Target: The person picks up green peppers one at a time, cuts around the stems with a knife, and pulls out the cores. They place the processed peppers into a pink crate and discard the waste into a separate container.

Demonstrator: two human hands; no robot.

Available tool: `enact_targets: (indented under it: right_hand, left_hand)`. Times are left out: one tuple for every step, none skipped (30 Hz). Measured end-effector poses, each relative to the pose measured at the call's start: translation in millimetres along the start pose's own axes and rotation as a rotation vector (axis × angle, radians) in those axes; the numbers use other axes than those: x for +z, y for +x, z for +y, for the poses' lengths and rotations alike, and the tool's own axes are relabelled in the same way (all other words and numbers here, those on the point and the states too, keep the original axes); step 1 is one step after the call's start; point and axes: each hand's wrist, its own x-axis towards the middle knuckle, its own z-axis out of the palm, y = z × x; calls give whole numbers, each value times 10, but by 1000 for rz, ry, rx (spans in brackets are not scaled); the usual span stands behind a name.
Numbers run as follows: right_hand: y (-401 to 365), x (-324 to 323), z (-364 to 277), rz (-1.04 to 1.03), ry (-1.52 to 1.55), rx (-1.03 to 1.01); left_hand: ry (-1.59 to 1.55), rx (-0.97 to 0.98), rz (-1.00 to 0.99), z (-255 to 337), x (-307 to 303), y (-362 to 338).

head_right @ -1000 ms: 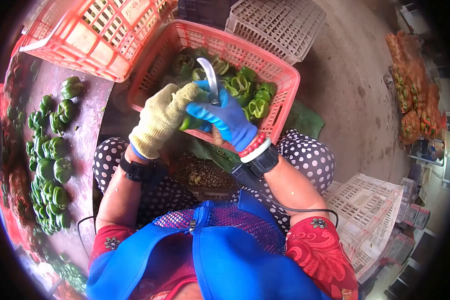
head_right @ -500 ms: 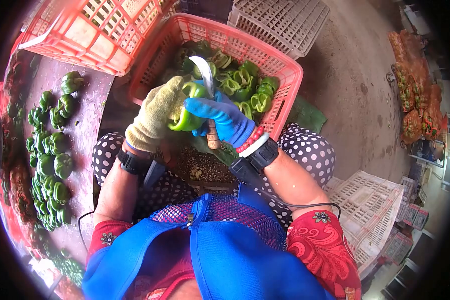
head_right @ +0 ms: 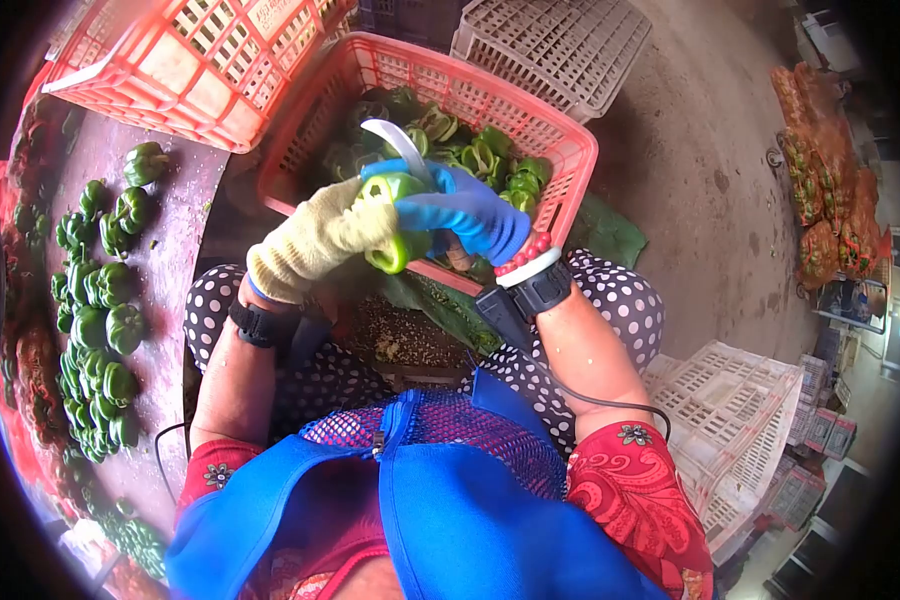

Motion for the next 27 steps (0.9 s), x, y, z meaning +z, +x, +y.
enact_targets:
  right_hand:
    - [6, -12, 14, -27, -21, -25]
    - [1, -12, 14, -44, 25, -21]
    - [-8, -6, 5, -60, 70, -17]
    - [-7, -8, 4, -75, 114, -13]
    - [13, -39, 54, -82, 141, -43]
    - [33, -44, 99, -90, 212, -51]
    - [48, -32, 142, -99, 283, -61]
    - [55, 4, 173, -107, 357, -69]
    - [39, 72, 178, -46, 449, -74]
    - [70, 99, 203, -64, 553, -71]
    - [114, 119, 247, -82, 655, -69]
    - [160, 145, 288, -102, 756, -66]
    - [204, 181, 312, 22, 763, -77]
    - [268, 150, 319, 29, 697, -79]
    - [266, 146, 337, 44, 687, -70]
    - [279, 142, 342, 56, 676, -63]
    - [292, 116, 349, 75, 649, -77]
    - [303, 119, 312, 91, 622, -95]
    - [274, 122, 239, 104, 572, -152]
    - [248, 162, 129, 119, 521, -207]
    - [220, 204, 18, 137, 472, -262]
    - [192, -15, 3, 39, 435, -181]
    - [126, -58, -80, 253, 171, -124]
    - [86, -149, -126, 345, 26, 4]
    - [48, 3, -309, 517, -343, 170]
    - [109, -321, -158, 412, -693, 192]
    - [99, -372, -117, 402, -854, 267]
  left_hand:
    - [54, -9, -57, 63, -26, -5]
    - [109, -18, -116, 151, -45, -6]
    - [-31, -54, -115, 210, -39, -36]
    - [-38, -47, -92, 190, -47, -35]
    - [-47, -40, -67, 159, -54, -39]
    - [-54, -34, -41, 127, -59, -38]
    - [33, 30, 15, 57, -41, -14]
    - [11, 13, 21, 58, -53, -24]
    - [-7, -1, 25, 74, -79, -42]
    - [-24, -14, 28, 106, -94, -48]
    - [-102, 4, 35, 178, -90, -41]
    - [-163, 35, 82, 176, -72, -24]
    - [-198, 109, 225, 161, -16, 14]
    - [-234, 183, 372, 159, 43, 53]
    - [-163, 165, 448, 191, 66, 64]
    - [-188, 167, 516, 203, 99, 80]
    - [-210, 171, 582, 214, 114, 107]
    - [-231, 180, 648, 207, 91, 127]
    - [-421, 201, 574, -56, -85, 195]
    - [-569, 368, 517, -74, -110, 220]
    - [-907, 321, 357, -39, -180, 150]
    - [-1227, 271, 186, 11, -254, 66]
    - [-1266, 154, 270, 128, -254, -21]
    - [-1265, 138, 262, 213, -295, -170]
    - [-981, 219, 338, 237, -343, -362]
    - [-691, 279, 418, 250, -393, -611]
    - [-410, 168, 551, 492, -400, -978]
